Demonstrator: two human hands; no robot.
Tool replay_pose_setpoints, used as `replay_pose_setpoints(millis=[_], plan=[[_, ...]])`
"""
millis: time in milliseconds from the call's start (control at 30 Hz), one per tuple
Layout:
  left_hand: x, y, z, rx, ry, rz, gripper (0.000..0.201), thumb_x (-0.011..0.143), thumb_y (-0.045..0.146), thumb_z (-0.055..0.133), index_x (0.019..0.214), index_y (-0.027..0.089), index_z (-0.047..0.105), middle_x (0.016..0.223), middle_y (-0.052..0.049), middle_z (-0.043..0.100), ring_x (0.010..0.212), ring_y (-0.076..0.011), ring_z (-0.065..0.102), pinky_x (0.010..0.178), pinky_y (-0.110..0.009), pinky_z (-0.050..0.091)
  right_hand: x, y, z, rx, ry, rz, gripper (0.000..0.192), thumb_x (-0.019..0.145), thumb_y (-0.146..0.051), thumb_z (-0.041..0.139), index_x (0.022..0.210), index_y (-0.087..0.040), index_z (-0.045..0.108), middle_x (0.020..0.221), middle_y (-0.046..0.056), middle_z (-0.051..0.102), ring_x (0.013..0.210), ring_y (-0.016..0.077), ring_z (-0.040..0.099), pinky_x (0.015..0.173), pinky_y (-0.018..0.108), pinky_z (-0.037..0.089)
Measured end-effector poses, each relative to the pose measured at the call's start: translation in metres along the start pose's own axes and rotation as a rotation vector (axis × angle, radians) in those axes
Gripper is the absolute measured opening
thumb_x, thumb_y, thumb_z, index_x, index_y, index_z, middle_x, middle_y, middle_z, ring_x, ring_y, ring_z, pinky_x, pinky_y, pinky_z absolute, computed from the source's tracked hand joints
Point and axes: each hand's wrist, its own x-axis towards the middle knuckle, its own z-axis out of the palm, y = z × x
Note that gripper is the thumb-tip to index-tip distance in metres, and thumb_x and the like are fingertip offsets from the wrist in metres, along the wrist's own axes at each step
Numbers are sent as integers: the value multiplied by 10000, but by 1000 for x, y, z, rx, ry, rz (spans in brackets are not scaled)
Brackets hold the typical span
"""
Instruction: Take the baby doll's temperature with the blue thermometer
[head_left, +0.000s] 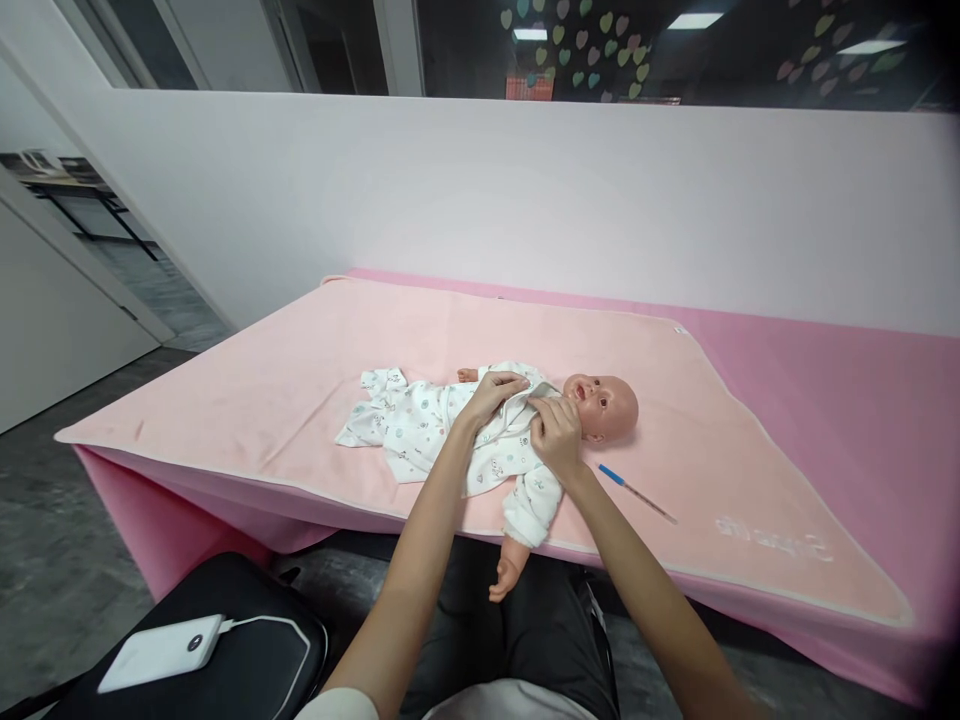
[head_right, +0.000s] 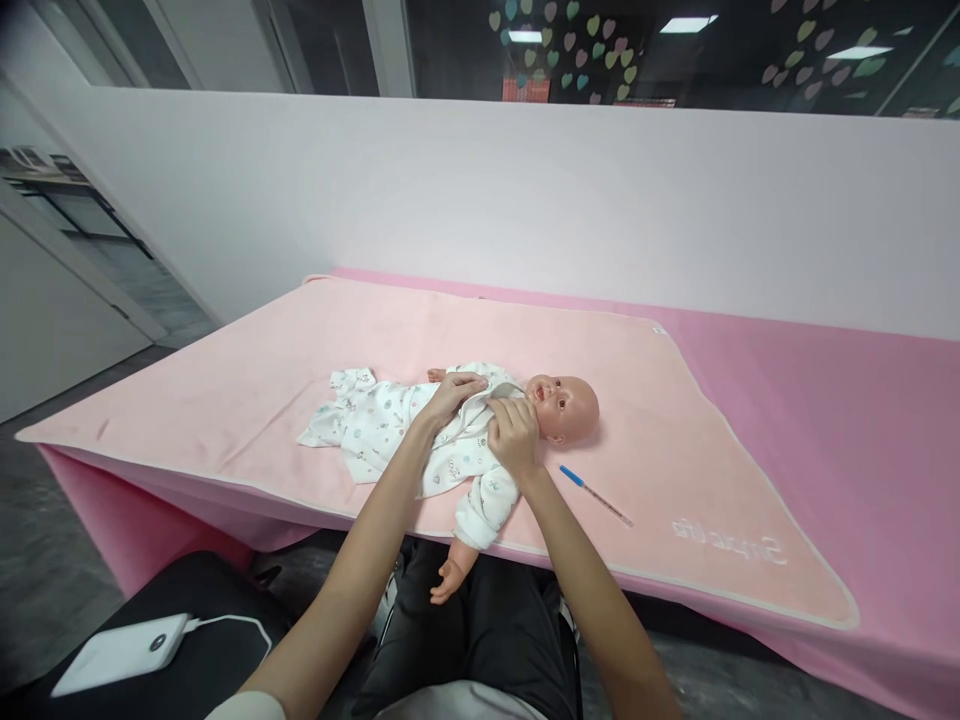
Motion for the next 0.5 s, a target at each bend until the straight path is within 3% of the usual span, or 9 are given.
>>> replay_pose_setpoints(millis=[133,233,367,500], plan=[[-1,1,1,80,-8,23,235,623,340,741,708,124,701,714,-30,649,690,-119,548,665,-226,409,-6,3,3,50,98,32,278,838,-121,393,963,-187,633,874,59,663,853,186,588,815,355,465],[-2,2,2,178,-83,61,217,640,325,728,724,125,713,750,-50,669,739,-139,573,715,-238,425,-11,5,5,73,163,71,263,873,-161,386,982,-195,623,884,72,659,861,192,607,807,374,491],[-3,4,3,280,-213,72,216,678,334,695,739,129,719,748,-59,674,740,-153,587,709,-244,438,-13,5,9,104,183,100,266,903,-194,371,1026,-199,607,927,87,660,901,201,618,838,398,502],[-4,4,3,330,-250,82,230,705,351,667,754,132,718,744,-53,674,718,-146,586,689,-232,431,-11,4,9,90,170,108,273,911,-189,370,1055,-198,602,955,85,669,921,201,625,854,390,507]])
